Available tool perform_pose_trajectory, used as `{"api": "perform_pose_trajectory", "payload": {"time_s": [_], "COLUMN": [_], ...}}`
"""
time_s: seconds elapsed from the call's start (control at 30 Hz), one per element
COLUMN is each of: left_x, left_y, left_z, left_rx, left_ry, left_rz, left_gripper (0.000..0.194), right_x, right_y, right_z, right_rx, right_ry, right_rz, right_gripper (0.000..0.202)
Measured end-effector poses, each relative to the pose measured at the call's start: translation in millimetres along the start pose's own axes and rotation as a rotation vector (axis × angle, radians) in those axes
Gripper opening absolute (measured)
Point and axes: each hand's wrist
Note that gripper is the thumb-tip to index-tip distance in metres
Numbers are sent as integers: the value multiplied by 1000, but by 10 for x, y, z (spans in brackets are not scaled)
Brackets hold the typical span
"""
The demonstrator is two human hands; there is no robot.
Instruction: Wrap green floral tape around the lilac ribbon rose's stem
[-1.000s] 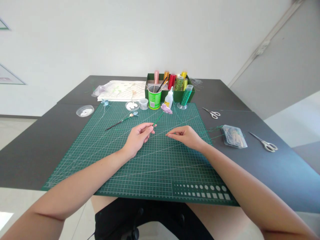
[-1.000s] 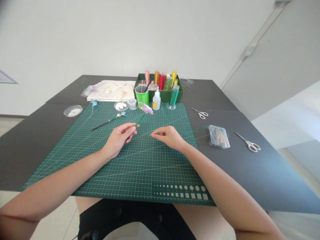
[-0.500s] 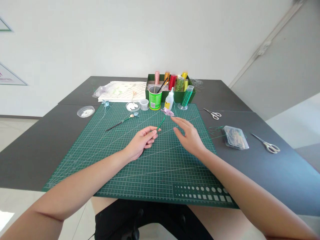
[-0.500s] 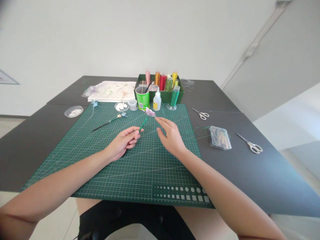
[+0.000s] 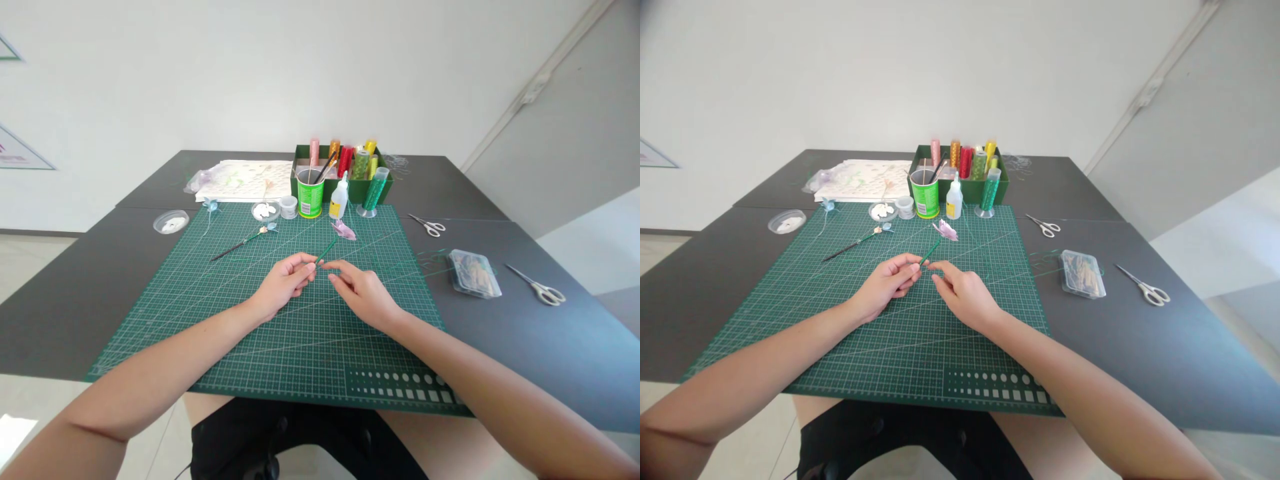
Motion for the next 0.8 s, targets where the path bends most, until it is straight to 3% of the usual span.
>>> {"api": "perform_pose_trajectory", "payload": {"time_s": [0.13, 0.27, 0.53, 0.7, 0.8], "left_x": [-30, -28, 31, 36, 40], "left_y": [-33, -56, -7, -3, 1], "left_z": [23, 10, -144, -187, -199], "left_rx": [49, 83, 0, -19, -53], "left_ry": [98, 284, 432, 509, 541], "left_rz": [194, 491, 841, 1108, 1155], "left_gripper": [29, 20, 4, 9, 12], "right_x": [4, -47, -191, -177, -136], "right_y": [-30, -83, -298, -363, -382], "right_z": [-5, -5, 40, 86, 106], "right_rx": [-8, -35, 1, 34, 67], "right_ry": [-116, -177, -49, 8, 23], "right_rz": [-70, 29, 308, 405, 401], "right_gripper": [31, 29, 30, 24, 24]}}
Point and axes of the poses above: each hand's wrist, its own z-axis towards the middle knuckle, its own y-axis out of the palm, x = y × z, and after that the axes turned 11 degrees about x, right-handed
